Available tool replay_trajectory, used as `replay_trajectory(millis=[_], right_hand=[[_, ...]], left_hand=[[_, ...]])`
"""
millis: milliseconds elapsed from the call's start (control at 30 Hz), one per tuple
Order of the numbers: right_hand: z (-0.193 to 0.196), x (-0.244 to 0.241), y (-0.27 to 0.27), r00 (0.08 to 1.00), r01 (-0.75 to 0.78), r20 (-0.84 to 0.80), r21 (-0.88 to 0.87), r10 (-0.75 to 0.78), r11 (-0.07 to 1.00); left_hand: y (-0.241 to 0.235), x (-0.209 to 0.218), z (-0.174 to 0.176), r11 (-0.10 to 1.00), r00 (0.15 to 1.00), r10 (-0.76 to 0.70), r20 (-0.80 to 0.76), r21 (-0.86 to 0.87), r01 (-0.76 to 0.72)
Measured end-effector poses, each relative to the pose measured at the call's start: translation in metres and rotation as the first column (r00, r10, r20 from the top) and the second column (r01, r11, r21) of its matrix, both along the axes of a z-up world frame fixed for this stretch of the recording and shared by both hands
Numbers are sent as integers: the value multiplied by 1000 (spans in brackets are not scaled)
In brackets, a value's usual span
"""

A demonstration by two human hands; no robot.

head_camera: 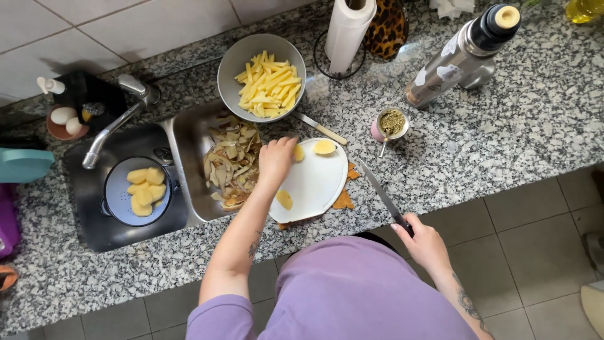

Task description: The person slices peeled potatoes into thin strips on a white cutting board using a knife. They periodically transfer the cut potato strips into a gray bowl and rinse the remaining potato pieces in a colander under running water.

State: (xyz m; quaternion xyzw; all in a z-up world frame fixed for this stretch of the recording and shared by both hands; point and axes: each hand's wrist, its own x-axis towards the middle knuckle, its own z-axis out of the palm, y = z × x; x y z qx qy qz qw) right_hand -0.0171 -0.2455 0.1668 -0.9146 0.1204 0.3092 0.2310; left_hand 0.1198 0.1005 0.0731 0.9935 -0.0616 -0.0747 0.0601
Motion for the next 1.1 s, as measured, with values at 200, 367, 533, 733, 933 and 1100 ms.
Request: replay_trajectory(millis=[200,367,533,733,933,1100], right_hand=[[4,11,9,997,-77,-11,16,77,997],[2,41,18,961,-275,-13,41,276,961],[0,78,16,882,-471,44,44,469,881],[-32,112,14,638,-748,208,-65,742,661],[-54,132,25,301,-865,373,-281,878,416],[-55,141,27,75,-830,477,-457,876,320]], left_hand=[[-1,-17,-9,975,972,64,226,-221,-13],[-34,-44,-23,909,909,159,385,-416,16],[-69,-78,-48,875,855,311,414,-476,-88],[-100,-94,-40,820,789,509,343,-471,-324],[-115,-86,-46,791,768,577,277,-422,-443],[-112,-81,-51,788,778,582,238,-403,-466]])
